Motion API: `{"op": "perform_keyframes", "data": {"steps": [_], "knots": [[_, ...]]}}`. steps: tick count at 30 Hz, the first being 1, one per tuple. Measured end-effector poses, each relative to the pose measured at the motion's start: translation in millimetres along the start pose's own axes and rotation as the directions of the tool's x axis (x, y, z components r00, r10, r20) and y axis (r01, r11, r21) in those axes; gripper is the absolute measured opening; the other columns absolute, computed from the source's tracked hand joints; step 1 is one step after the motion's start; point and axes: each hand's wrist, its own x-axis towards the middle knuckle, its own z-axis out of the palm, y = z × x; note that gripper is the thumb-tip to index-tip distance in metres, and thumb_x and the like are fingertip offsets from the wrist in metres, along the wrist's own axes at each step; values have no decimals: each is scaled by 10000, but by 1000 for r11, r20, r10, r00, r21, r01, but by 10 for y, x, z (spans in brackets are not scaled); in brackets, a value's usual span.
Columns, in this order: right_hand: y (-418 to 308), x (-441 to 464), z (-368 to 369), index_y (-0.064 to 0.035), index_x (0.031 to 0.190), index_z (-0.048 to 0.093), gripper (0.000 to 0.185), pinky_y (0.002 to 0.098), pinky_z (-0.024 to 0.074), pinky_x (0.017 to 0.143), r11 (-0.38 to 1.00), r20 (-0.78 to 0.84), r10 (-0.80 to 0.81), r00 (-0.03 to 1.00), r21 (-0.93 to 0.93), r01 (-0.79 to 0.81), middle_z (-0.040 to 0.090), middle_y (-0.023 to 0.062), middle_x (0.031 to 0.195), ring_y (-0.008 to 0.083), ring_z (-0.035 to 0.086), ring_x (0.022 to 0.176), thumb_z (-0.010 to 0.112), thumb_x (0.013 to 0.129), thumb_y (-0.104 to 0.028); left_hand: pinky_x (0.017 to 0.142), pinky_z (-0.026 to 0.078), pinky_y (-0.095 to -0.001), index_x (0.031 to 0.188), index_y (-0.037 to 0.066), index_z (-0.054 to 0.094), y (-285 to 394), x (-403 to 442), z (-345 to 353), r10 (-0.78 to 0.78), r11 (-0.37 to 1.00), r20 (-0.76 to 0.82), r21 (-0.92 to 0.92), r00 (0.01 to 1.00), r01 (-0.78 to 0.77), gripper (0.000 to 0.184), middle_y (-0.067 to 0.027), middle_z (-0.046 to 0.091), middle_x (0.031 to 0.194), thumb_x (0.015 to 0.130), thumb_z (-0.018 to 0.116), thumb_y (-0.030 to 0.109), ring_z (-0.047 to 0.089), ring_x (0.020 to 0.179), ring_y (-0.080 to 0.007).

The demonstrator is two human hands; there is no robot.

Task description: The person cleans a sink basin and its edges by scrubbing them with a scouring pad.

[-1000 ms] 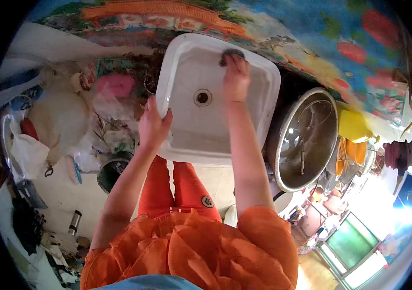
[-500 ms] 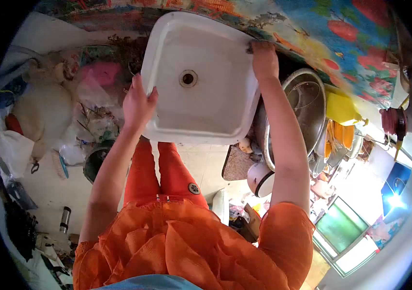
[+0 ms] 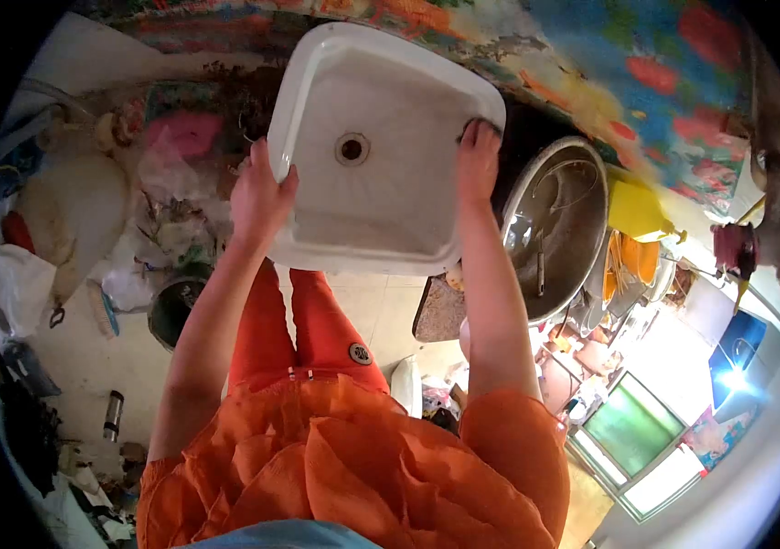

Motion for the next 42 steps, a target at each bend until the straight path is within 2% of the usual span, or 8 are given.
{"op": "perform_keyframes", "data": {"steps": [5,15,18,25,28,31,40,42], "knots": [[32,438,-48,-27,990,566,191,342,469,827,903,327,-429,842,152,402,513,96,1055,251,475,1047,492,818,-64,669,488,-450,1215,50,354,5,5,-37,-52,998,77,-28,996,54,527,-232,578,936,778,600,213,584,831,-389],[71,481,625,-48,917,625,185,353,464,836,914,695,-380,610,182,362,553,101,1070,266,502,1057,511,772,-57,639,493,-451,1201,42,358,-104,11,32,59,996,-23,-69,998,-61,508,-208,575,953,776,604,172,592,802,-377],[80,497,428,-61,901,633,180,359,470,824,785,595,-580,556,229,575,570,117,1034,269,532,1016,528,756,-86,629,494,-444,1196,40,360,-91,0,5,25,996,24,-89,999,-22,509,-200,574,951,770,610,162,592,791,-372],[24,315,489,-66,894,639,174,364,473,809,877,561,-416,716,38,480,575,104,1034,267,547,989,517,788,-130,602,488,-441,1194,24,358,-101,12,23,55,993,-24,-99,998,-57,521,-202,574,938,757,612,152,590,769,-375],[-202,418,654,-66,896,633,172,376,482,782,510,705,-580,408,-76,857,572,117,1039,276,546,979,513,796,-137,624,495,-428,1165,18,360,-98,39,0,34,995,-10,-92,999,-35,528,-176,557,979,722,631,116,580,813,-359],[-24,392,-32,-69,892,632,165,387,479,785,931,500,-344,795,70,359,573,106,1017,272,530,1004,511,799,-132,633,498,-423,1150,17,363,-78,-36,-20,25,995,26,-100,999,-22,532,-165,548,1003,704,642,99,576,831,-349],[-260,361,334,-72,898,629,169,383,483,768,853,588,-369,720,-94,513,575,124,947,302,540,964,482,815,-74,674,490,-439,1226,22,348,-90,28,-18,19,996,48,-92,999,-15,548,-205,543,1059,766,607,167,579,851,-371],[-131,271,296,-69,897,622,145,394,481,762,968,500,-235,833,44,247,589,139,929,314,557,928,517,796,-64,730,481,-429,1254,39,345,-68,-9,-36,104,995,-54,11,993,-103,558,-191,516,1118,775,602,166,571,895,-344]]}}
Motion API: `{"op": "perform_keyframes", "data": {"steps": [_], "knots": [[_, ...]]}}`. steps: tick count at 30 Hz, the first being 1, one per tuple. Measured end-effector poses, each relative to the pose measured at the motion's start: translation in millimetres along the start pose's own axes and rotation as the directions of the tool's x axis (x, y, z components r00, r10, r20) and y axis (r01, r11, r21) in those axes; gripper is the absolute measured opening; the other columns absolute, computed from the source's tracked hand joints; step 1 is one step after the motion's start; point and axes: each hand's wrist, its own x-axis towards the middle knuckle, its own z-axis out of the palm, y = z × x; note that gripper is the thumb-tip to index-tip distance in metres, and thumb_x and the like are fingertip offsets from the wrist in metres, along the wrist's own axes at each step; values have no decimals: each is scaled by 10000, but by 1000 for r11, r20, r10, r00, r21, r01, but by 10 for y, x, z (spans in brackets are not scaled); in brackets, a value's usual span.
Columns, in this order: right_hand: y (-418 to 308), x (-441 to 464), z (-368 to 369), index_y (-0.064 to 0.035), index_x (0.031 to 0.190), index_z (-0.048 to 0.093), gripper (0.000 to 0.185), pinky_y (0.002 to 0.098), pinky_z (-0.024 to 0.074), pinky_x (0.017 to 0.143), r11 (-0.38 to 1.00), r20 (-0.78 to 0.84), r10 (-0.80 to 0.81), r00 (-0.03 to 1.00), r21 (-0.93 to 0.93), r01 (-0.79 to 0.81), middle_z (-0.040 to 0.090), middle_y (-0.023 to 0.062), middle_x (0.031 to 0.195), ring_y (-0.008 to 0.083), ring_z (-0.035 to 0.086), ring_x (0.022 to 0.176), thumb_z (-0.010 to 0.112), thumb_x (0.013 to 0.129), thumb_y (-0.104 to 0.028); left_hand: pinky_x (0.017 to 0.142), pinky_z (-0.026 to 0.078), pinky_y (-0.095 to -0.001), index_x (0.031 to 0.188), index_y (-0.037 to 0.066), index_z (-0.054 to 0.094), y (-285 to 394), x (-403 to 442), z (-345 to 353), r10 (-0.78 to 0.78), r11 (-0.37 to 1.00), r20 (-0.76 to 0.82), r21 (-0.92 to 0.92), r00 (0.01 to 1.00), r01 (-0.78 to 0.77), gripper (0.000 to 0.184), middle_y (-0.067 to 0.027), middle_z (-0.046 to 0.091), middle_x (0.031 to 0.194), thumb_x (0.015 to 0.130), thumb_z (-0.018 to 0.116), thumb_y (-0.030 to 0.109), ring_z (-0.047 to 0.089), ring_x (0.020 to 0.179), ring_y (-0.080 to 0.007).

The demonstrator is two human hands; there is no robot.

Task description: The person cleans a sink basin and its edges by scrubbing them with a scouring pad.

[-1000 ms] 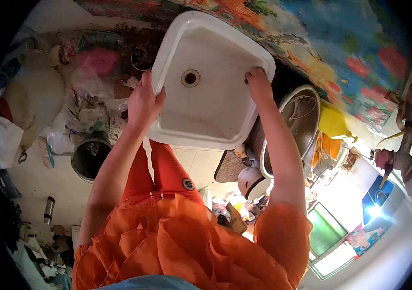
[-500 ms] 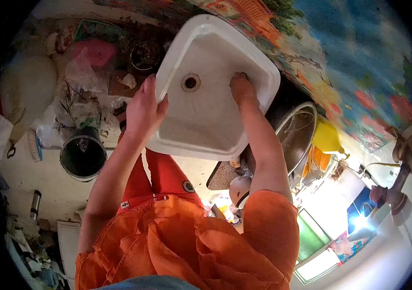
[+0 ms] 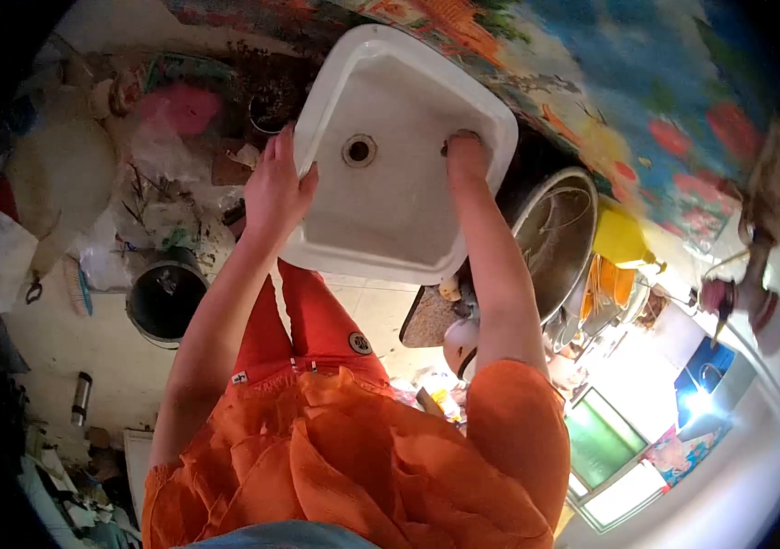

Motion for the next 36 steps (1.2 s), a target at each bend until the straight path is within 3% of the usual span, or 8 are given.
{"op": "perform_keyframes", "data": {"steps": [5,8,11,15,20,26,30,36], "knots": [[-398,-774,-610,-44,889,570,232,405,471,726,729,-140,355,924,661,-180,611,160,917,322,598,850,669,679,-42,894,419,-399,1289,102,396,83,-84,130,594,761,-10,332,805,-558,539,-106,448,1231,797,603,173,520,1014,-290],[-779,-1114,-618,-35,898,549,236,398,475,719,478,-225,450,864,878,-21,611,154,878,334,601,806,660,690,-30,874,434,-398,1243,84,451,414,-232,449,243,921,112,-338,963,-193,450,-78,473,1212,838,579,231,517,1036,-247],[-1046,-1358,-688,-35,935,545,248,399,474,737,195,-140,539,830,980,38,607,152,893,337,597,823,642,708,-12,819,456,-328,1211,82,482,747,-236,618,-17,225,751,-641,661,734,385,-49,537,1116,882,552,269,544,986,-181],[-997,-1775,-616,-22,1057,519,334,364,464,812,357,-313,512,800,924,133,560,166,1071,319,569,961,630,742,-12,751,473,-256,1145,61,525,851,-312,1042,45,300,719,-672,693,678,355,-30,582,987,856,604,252,561,916,-125],[-800,-2277,-378,18,1267,368,533,453,311,985,566,-323,636,700,813,-139,354,249,1304,430,355,1173,591,811,-143,698,495,-292,1043,29,605,1215,-73,1406,156,824,207,-566,966,-12,304,-88,626,930,771,669,149,609,772,-184],[-714,-2113,315,52,1293,328,586,473,330,960,490,-227,704,673,841,-228,382,291,1261,452,403,1121,559,831,-223,826,442,-355,951,51,638,1828,70,1771,694,712,290,-143,659,-687,221,-127,558,974,732,659,72,529,930,-285],[-691,-1963,382,40,1239,391,505,463,403,882,337,-118,787,606,904,-262,509,286,1113,435,510,998,535,835,-229,769,461,-368,871,53,650,1818,587,2167,606,771,52,-286,794,-570,173,-101,543,926,701,636,86,502,904,-309],[-687,-1986,285,89,1221,406,511,446,356,953,238,42,752,658,914,-330,484,304,1164,431,477,1077,539,827,-208,744,454,-380,867,63,663,1737,265,1961,820,572,143,-145,555,-807,173,-110,571,904,695,650,53,531,863,-308]]}}
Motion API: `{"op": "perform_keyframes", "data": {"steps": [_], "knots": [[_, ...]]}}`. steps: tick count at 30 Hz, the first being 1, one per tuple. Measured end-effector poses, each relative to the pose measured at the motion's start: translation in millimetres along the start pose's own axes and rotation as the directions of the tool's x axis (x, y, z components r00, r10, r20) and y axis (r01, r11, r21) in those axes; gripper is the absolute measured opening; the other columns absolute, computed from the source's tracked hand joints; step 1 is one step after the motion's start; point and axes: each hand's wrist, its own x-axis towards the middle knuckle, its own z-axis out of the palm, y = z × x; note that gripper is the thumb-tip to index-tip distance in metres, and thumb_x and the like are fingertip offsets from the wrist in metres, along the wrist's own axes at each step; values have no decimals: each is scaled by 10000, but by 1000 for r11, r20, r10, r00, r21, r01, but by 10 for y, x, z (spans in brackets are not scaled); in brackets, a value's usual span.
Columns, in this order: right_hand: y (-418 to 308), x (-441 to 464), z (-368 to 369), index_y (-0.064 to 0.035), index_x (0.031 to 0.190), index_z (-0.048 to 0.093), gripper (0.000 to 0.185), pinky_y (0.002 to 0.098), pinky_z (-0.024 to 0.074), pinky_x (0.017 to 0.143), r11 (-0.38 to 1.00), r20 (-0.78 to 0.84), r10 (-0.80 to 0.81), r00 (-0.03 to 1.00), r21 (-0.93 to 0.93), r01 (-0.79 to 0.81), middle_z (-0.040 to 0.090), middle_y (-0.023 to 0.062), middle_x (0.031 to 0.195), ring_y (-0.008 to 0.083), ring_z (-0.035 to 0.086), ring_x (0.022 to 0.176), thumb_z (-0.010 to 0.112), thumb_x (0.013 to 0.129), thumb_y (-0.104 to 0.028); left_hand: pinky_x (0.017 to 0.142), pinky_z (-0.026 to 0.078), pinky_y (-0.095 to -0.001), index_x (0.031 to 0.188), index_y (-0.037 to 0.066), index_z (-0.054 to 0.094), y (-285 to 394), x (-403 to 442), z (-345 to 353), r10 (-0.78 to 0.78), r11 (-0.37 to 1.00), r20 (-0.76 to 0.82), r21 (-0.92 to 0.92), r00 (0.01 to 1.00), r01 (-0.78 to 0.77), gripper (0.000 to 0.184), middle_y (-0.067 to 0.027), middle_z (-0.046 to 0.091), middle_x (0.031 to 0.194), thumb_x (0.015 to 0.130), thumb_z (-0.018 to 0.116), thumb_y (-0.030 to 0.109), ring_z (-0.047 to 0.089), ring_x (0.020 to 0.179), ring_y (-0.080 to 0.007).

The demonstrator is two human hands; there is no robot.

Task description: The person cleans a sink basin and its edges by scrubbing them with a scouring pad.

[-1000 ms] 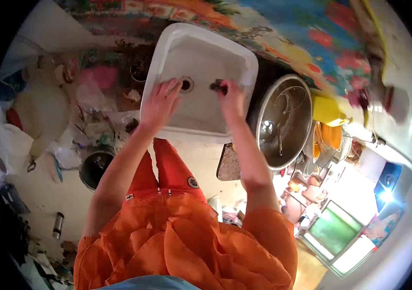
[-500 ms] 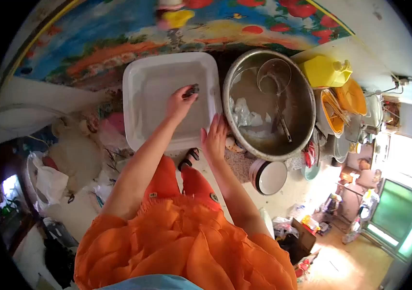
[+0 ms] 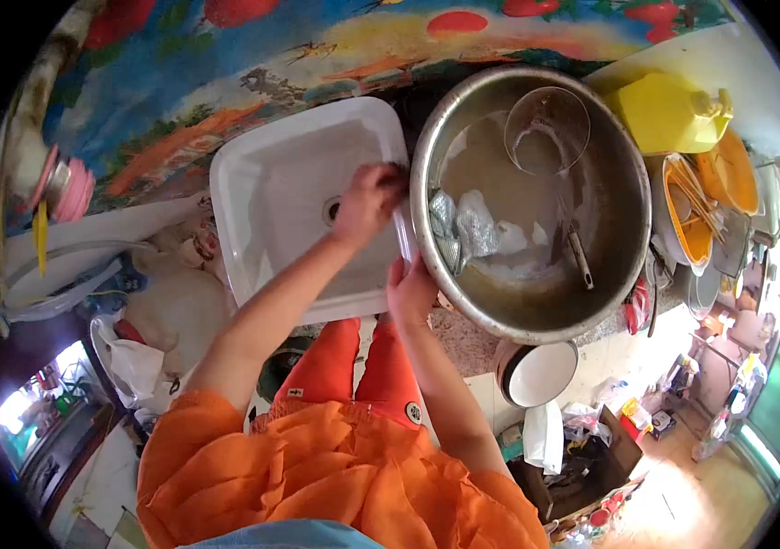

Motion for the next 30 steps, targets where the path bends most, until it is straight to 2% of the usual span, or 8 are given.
{"op": "perform_keyframes", "data": {"steps": [7,11,13,17,21,26,28,30], "knots": [[-68,-16,-39,105,1208,411,515,447,359,949,998,43,69,997,-7,-69,484,305,1163,434,477,1074,545,824,-212,817,454,-377,923,58,649,-111,366,-17,-153,988,40,35,987,151,256,-115,576,996,670,605,50,536,920,-307],[-50,-15,-15,107,1194,424,502,444,367,942,1000,-12,14,1000,-23,-14,489,304,1157,437,485,1059,545,823,-209,803,450,-389,869,41,652,260,-76,-80,59,994,179,-103,982,-41,172,-124,565,1005,708,594,56,522,900,-328],[-23,-33,8,105,1194,427,499,443,369,939,999,-27,3,1000,-48,-5,487,306,1158,435,486,1058,538,825,-212,804,451,-382,881,46,655,-62,80,85,-205,938,164,-248,965,242,170,-125,564,1012,726,588,67,522,898,-328],[24,-54,17,96,1207,422,501,447,366,938,997,41,74,996,-35,-72,481,308,1163,425,480,1072,526,831,-218,791,448,-385,877,46,654,-419,559,46,-91,994,-70,-59,993,87,155,-139,566,988,743,597,100,521,895,-332],[-71,-10,-11,92,1202,430,492,443,377,927,999,-25,11,1000,-51,-12,497,301,1146,422,493,1055,526,831,-216,764,446,-385,858,32,645,41,-155,170,-377,746,155,-534,913,399,154,-149,569,930,732,614,117,525,885,-334],[1,-45,23,87,1256,369,546,448,368,937,999,23,51,998,0,-51,452,299,1211,424,468,1091,522,825,-210,684,457,-305,952,0,612,-363,436,104,-22,999,-148,40,989,28,196,-92,557,837,761,571,13,547,793,-177],[24,-47,9,78,1267,360,553,447,366,940,996,68,75,995,-59,-71,452,295,1215,420,466,1100,520,826,-215,695,459,-322,897,19,636,-252,78,320,-407,879,-22,-283,913,385,167,-105,563,867,736,592,18,553,809,-211],[-32,-22,10,67,1272,363,555,445,368,941,998,35,50,998,-47,-49,460,290,1209,417,467,1102,522,826,-222,713,462,-348,852,32,648,35,-190,228,-426,844,74,-325,902,426,143,-122,562,909,714,610,26,550,841,-259]]}}
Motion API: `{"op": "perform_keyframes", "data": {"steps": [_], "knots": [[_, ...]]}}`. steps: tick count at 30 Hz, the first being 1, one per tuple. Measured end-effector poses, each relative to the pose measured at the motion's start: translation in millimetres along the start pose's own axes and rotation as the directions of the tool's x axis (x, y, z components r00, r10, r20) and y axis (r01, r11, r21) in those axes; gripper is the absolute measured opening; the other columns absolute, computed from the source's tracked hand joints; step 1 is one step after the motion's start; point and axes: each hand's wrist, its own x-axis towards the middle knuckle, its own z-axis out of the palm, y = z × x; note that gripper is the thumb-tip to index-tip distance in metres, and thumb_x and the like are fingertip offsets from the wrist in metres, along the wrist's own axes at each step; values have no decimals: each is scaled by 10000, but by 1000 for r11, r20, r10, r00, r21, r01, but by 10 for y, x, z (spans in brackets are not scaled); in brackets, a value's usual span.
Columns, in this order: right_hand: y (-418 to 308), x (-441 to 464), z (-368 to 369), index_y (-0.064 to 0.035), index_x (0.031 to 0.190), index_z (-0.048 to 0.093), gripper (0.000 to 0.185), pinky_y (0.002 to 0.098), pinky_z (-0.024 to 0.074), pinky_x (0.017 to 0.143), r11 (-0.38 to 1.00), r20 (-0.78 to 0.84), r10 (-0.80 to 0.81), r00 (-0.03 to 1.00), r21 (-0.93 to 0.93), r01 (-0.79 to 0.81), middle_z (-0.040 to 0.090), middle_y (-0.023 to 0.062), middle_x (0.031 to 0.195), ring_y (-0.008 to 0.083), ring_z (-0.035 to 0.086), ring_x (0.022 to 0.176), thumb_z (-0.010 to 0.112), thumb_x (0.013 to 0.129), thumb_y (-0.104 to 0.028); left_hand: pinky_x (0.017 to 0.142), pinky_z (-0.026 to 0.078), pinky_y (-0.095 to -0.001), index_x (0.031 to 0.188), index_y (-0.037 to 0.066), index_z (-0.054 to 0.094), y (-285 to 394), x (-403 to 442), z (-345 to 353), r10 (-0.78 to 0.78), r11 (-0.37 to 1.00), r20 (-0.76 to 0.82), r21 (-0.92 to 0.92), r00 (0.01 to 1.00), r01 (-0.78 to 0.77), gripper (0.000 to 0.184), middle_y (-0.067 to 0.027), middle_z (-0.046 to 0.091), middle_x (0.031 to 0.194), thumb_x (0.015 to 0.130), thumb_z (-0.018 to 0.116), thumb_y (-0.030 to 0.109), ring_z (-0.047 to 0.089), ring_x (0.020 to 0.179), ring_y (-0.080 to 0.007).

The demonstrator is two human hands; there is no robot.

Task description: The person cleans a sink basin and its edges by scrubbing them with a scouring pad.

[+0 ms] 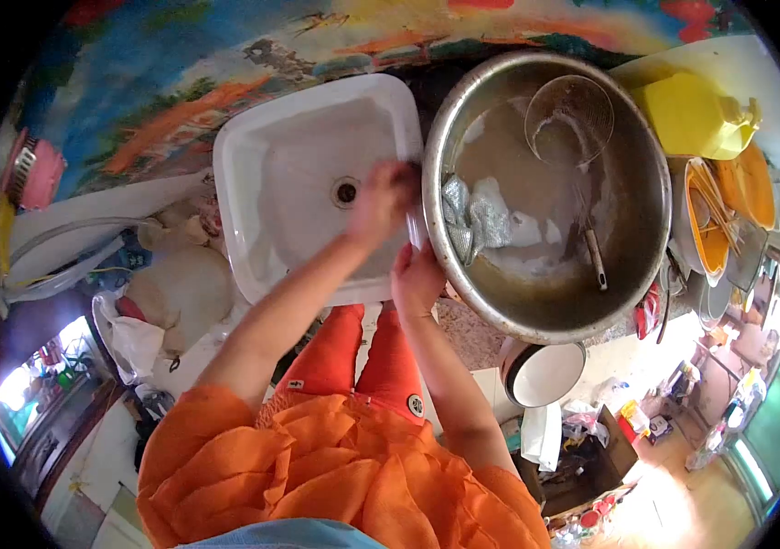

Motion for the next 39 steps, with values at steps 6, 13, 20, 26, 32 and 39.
{"op": "perform_keyframes", "data": {"steps": [6,13,20,26,32,39], "knots": [[126,-34,124,47,1280,365,558,438,364,951,998,-75,-38,996,-44,35,465,288,1209,413,460,1116,528,829,-239,754,444,-384,828,38,655,-135,720,-129,273,922,-107,314,956,-228,116,-124,573,928,720,644,80,546,875,-306],[113,-8,90,60,1244,402,531,452,369,938,996,-103,-80,991,19,83,491,295,1168,433,479,1079,540,828,-239,715,458,-362,928,28,644,-368,539,-185,185,967,-237,217,954,-133,175,-142,566,941,754,633,34,568,815,-297],[141,-73,122,62,1207,437,503,451,395,902,999,-103,-22,994,22,24,520,287,1122,420,517,1025,545,829,-251,735,455,-376,893,37,632,-16,767,-586,414,794,-220,563,883,-232,185,-105,582,939,710,634,20,542,862,-296],[162,-73,121,68,1193,439,498,447,414,876,996,-164,-88,982,-5,88,536,286,1093,425,531,994,555,825,-247,737,460,-379,845,31,634,-63,820,-450,412,733,85,560,907,-386,156,-84,597,929,702,571,15,542,859,-303],[99,-36,66,79,1190,432,495,443,414,883,991,-183,-131,974,5,135,530,288,1102,428,521,1012,557,822,-229,760,452,-400,779,26,587,-86,789,-501,274,726,-1,656,962,-207,102,-110,552,866,680,593,2,527,883,-320],[113,-47,98,78,1194,430,508,452,415,872,997,-146,-67,987,32,73,532,290,1093,436,519,1005,563,820,-241,753,454,-358,995,45,611,-17,927,-495,140,990,-279,56,950,-129,274,-110,578,920,732,674,91,546,870,-296]]}}
